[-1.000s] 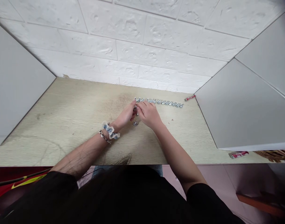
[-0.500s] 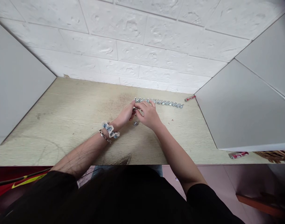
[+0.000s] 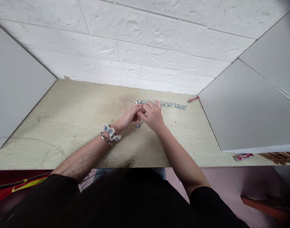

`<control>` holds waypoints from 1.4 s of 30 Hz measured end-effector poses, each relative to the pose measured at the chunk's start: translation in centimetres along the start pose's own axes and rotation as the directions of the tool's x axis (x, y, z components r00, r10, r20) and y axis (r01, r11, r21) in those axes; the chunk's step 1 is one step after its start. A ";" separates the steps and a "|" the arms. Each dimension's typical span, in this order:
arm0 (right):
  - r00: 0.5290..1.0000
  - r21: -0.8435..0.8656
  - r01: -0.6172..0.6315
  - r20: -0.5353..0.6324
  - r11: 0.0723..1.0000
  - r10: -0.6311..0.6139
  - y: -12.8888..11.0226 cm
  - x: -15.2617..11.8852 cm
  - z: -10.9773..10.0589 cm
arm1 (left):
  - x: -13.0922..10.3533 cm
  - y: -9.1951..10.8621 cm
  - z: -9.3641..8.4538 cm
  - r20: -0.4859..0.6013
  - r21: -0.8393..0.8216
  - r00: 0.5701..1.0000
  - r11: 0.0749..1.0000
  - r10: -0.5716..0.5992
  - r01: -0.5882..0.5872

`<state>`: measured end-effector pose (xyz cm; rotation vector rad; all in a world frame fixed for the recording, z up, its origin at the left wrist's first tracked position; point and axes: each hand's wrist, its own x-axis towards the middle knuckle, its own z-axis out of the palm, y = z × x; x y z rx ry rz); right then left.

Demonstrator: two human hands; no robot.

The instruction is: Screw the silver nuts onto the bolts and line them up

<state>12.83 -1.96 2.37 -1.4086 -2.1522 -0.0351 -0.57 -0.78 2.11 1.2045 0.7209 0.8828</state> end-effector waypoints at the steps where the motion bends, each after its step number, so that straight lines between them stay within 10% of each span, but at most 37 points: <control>1: 1.000 -0.006 -0.005 -0.012 1.000 0.005 0.0 0.0 0.0 | 0.0 0.1 0.0 0.001 -0.018 1.000 1.000 0.002 -0.002; 42: 0.987 0.165 0.058 -0.160 0.985 -0.031 0.0 0.0 0.5 | 0.0 0.0 -0.2 0.069 -0.079 0.998 0.997 0.009 -0.004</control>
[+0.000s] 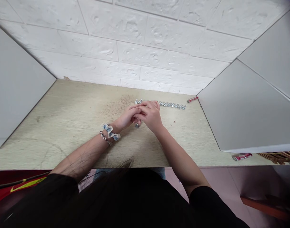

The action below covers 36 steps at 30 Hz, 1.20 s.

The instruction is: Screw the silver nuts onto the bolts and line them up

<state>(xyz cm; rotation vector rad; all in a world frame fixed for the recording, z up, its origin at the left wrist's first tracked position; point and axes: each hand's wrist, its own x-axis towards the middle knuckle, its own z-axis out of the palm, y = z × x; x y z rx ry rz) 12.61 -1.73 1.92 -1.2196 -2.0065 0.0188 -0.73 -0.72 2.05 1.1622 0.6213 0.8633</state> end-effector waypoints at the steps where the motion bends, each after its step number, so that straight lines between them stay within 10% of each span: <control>1: 1.000 0.028 0.009 0.009 1.000 -0.009 0.0 0.0 0.0 | 0.0 0.0 0.0 -0.018 -0.002 1.000 1.000 0.003 -0.003; 22: 0.989 -0.080 0.055 -0.131 0.995 -0.065 0.4 -0.3 0.4 | 0.4 0.2 0.0 -0.121 -0.054 0.991 0.998 -0.048 0.042; 36: 0.999 0.081 0.037 -0.030 0.996 -0.034 0.8 0.0 0.3 | 0.5 0.0 -0.4 -0.188 -0.139 0.978 0.988 -0.086 0.060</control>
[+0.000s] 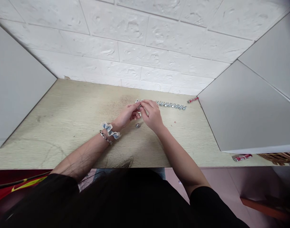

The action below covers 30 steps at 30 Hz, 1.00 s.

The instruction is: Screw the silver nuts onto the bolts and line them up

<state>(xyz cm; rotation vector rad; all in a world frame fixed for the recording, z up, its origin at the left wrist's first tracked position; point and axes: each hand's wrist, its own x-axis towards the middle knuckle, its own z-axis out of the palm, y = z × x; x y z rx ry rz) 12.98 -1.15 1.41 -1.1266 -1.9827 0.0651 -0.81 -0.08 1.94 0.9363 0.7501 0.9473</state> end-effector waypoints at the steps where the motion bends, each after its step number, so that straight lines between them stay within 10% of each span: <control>1: 1.000 0.009 -0.007 0.006 1.000 0.007 0.1 0.0 0.0 | 0.0 0.0 0.0 -0.001 0.001 1.000 1.000 -0.001 0.001; 30: 0.987 -0.004 -0.057 0.147 0.998 0.057 -0.1 -0.3 0.4 | 0.2 -0.7 -0.4 0.146 0.247 0.987 0.964 0.060 -0.095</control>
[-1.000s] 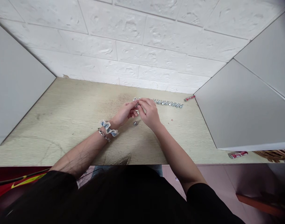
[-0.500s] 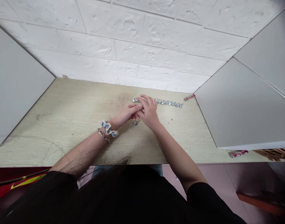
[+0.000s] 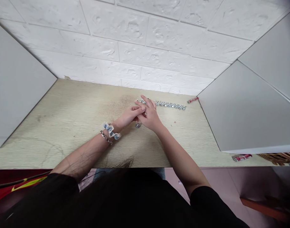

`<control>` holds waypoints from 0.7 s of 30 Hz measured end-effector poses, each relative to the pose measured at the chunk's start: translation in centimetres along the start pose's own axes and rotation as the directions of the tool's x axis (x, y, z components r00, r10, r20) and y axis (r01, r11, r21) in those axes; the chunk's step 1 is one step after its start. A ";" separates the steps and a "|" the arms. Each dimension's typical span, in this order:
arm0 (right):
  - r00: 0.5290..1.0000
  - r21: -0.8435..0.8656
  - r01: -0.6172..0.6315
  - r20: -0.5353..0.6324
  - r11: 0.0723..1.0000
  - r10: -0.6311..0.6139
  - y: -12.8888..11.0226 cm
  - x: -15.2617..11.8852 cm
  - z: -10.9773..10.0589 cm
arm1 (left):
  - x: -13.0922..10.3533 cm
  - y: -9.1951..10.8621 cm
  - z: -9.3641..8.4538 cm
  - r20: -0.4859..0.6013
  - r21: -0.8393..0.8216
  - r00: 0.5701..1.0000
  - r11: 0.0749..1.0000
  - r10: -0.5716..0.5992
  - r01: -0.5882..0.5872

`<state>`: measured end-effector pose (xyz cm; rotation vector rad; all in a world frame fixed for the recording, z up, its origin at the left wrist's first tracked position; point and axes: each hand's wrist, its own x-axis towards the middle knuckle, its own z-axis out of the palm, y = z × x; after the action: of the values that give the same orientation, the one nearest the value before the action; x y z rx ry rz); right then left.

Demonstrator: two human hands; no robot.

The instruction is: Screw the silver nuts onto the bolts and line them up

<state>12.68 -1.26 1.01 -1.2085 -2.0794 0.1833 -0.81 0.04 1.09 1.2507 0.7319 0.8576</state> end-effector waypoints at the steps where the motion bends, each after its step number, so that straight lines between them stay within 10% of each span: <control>1: 1.000 0.006 -0.004 0.002 1.000 0.004 0.0 0.0 0.0 | 0.0 0.0 0.1 -0.015 -0.017 1.000 1.000 -0.001 0.001; 21: 0.985 0.021 -0.011 -0.172 1.000 0.014 1.2 0.5 -0.3 | -0.1 0.6 0.0 -0.183 -0.192 0.979 0.980 -0.090 0.054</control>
<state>13.58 -0.30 0.96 -1.1830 -1.9170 0.1011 -0.89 0.00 1.66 0.9785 0.8247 0.9720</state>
